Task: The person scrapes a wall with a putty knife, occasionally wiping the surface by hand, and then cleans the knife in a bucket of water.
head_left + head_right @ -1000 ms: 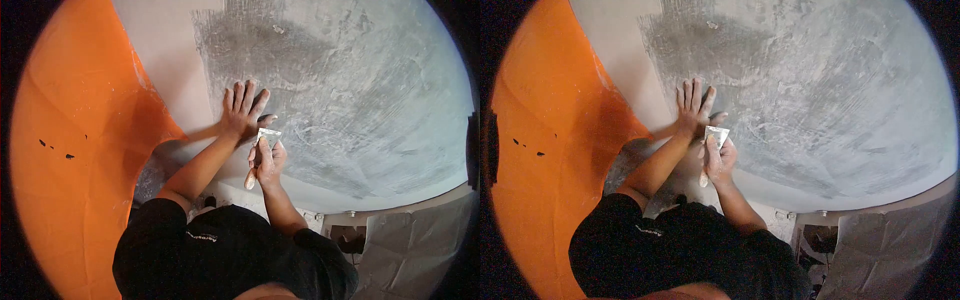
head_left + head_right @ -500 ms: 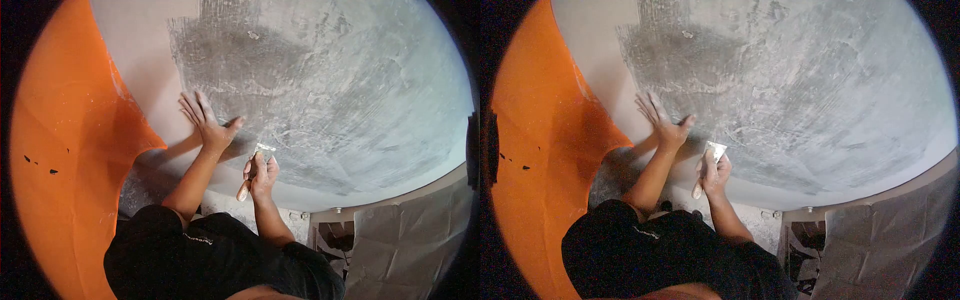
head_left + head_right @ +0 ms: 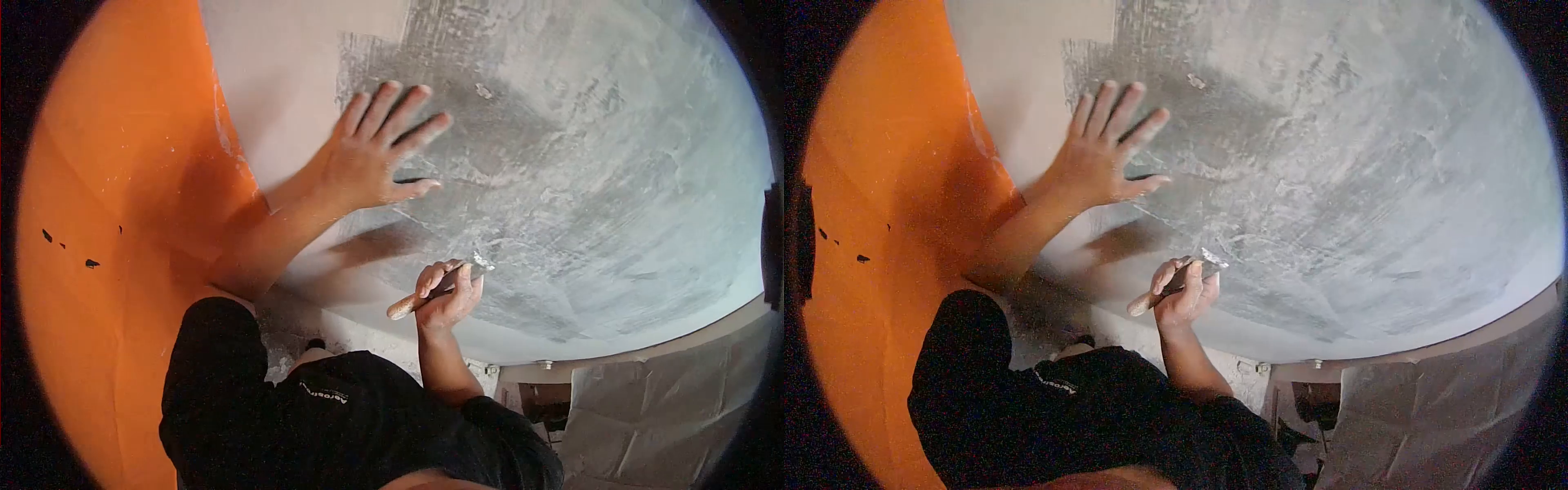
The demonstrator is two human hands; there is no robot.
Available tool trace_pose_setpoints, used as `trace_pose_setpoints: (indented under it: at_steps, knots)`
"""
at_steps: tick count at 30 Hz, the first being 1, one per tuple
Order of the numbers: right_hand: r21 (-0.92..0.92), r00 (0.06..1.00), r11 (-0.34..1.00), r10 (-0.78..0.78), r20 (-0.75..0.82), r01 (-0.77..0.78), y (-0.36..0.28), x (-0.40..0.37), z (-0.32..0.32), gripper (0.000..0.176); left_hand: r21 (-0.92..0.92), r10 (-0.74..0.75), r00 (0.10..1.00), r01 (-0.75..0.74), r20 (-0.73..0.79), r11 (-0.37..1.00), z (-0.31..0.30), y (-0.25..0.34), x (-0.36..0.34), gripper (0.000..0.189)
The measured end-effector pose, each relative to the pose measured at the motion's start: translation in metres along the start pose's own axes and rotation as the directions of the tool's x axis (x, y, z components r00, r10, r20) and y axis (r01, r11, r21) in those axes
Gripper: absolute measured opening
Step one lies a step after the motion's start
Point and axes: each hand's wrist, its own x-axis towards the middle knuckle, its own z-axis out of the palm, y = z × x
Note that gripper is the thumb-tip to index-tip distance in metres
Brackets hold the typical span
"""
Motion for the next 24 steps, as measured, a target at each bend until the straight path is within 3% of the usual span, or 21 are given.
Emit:
trace_pose_setpoints:
  at_steps: [2,4,7,10,14,15,18,19,24]
  knots:
    - [0.040,0.999,0.999,0.021,-0.030,-0.020,0.003,0.003,0.009,0.024,-0.038,-0.161,0.987,0.161,0.004,0.986,0.001,-0.011,-0.021,0.097]
    - [-0.147,0.997,0.987,0.059,-0.040,-0.064,0.013,0.004,0.016,0.023,-0.019,-0.181,0.983,0.181,0.034,0.983,0.009,-0.013,-0.043,0.102]
    - [-0.232,0.992,0.965,0.124,-0.008,-0.123,0.028,0.001,0.028,0.025,-0.017,-0.403,0.909,0.407,0.106,0.913,0.022,-0.006,-0.076,0.111]
    - [-0.343,0.990,0.931,0.140,0.032,-0.121,0.036,-0.002,0.044,0.027,-0.135,-0.492,0.868,0.497,0.066,0.857,0.035,0.003,-0.099,0.104]
    - [-0.351,0.983,0.927,0.169,0.076,-0.133,0.055,-0.008,0.064,0.028,-0.142,-0.475,0.880,0.471,0.010,0.871,0.051,-0.012,-0.136,0.102]
    - [-0.380,0.980,0.913,0.188,0.069,-0.148,0.060,-0.011,0.067,0.030,-0.153,-0.493,0.868,0.496,0.060,0.855,0.050,-0.018,-0.145,0.102]
    - [-0.374,0.991,0.920,0.133,0.006,-0.121,0.080,-0.016,0.078,0.030,-0.055,-0.477,0.874,0.483,0.089,0.874,0.047,-0.043,-0.168,0.109]
    - [-0.380,0.990,0.916,0.141,0.009,-0.128,0.085,-0.016,0.079,0.030,-0.097,-0.477,0.878,0.478,0.037,0.873,0.049,-0.050,-0.174,0.107]
    - [-0.449,0.996,0.890,0.089,-0.003,-0.081,0.081,-0.004,0.105,0.029,-0.129,-0.441,0.893,0.449,0.084,0.884,0.050,-0.059,-0.183,0.103]
